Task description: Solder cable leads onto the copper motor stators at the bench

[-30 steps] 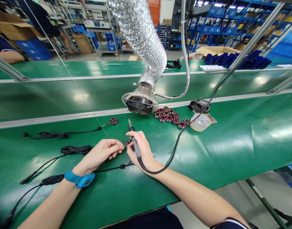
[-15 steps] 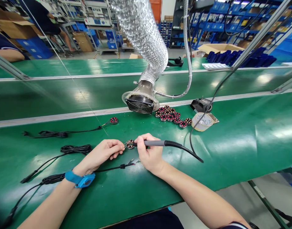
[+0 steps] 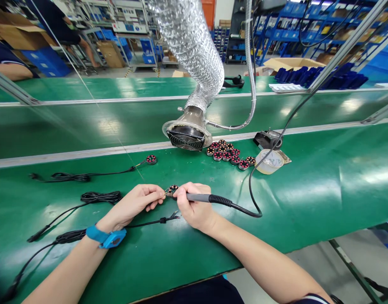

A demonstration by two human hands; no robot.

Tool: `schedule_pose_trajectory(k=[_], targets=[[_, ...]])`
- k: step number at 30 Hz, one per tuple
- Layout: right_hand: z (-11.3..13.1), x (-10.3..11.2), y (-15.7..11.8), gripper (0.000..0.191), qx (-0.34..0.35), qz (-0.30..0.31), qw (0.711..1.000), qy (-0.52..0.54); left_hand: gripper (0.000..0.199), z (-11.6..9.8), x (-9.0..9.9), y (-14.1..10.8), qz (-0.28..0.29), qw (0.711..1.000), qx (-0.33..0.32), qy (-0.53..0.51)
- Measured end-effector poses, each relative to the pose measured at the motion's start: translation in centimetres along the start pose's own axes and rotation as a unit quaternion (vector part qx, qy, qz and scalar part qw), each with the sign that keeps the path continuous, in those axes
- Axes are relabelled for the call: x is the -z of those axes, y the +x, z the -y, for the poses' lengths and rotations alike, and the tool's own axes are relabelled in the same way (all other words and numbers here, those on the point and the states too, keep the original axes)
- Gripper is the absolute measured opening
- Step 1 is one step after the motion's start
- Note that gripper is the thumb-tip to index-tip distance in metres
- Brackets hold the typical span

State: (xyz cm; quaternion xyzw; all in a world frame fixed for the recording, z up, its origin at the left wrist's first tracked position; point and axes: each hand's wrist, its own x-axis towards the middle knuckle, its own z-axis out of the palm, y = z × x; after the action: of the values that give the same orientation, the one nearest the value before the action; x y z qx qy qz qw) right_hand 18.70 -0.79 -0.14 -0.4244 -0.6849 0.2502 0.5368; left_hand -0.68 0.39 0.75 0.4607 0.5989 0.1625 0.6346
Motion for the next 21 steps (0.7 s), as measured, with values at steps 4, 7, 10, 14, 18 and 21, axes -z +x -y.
schedule_pose_trajectory(k=[4,7,10,14,18,21], targets=[[-0.04,-0.01,-0.06,0.03,0.001,0.006,1.0,0.006,0.033,0.04,-0.02,0.04,-0.002,1.0,0.001,-0.001],[0.02,0.06,-0.02,0.029,0.002,0.001,1.0,0.011,0.033,0.1,-0.02,0.03,-0.001,1.0,0.001,0.001],[0.16,0.14,0.06,0.029,-0.008,-0.02,1.0,0.014,0.036,0.11,0.03,0.0,0.005,1.0,-0.004,0.003],[0.27,0.21,0.12,0.029,-0.025,-0.035,0.999,0.013,0.032,0.05,0.12,0.02,0.005,1.0,-0.011,0.004],[0.16,0.23,0.09,0.029,-0.022,-0.034,0.999,0.012,0.028,0.04,0.14,0.07,0.004,1.0,-0.002,0.006],[0.08,0.27,0.16,0.029,-0.024,-0.029,0.999,0.003,0.027,0.0,0.09,0.0,0.005,1.0,0.002,0.005]])
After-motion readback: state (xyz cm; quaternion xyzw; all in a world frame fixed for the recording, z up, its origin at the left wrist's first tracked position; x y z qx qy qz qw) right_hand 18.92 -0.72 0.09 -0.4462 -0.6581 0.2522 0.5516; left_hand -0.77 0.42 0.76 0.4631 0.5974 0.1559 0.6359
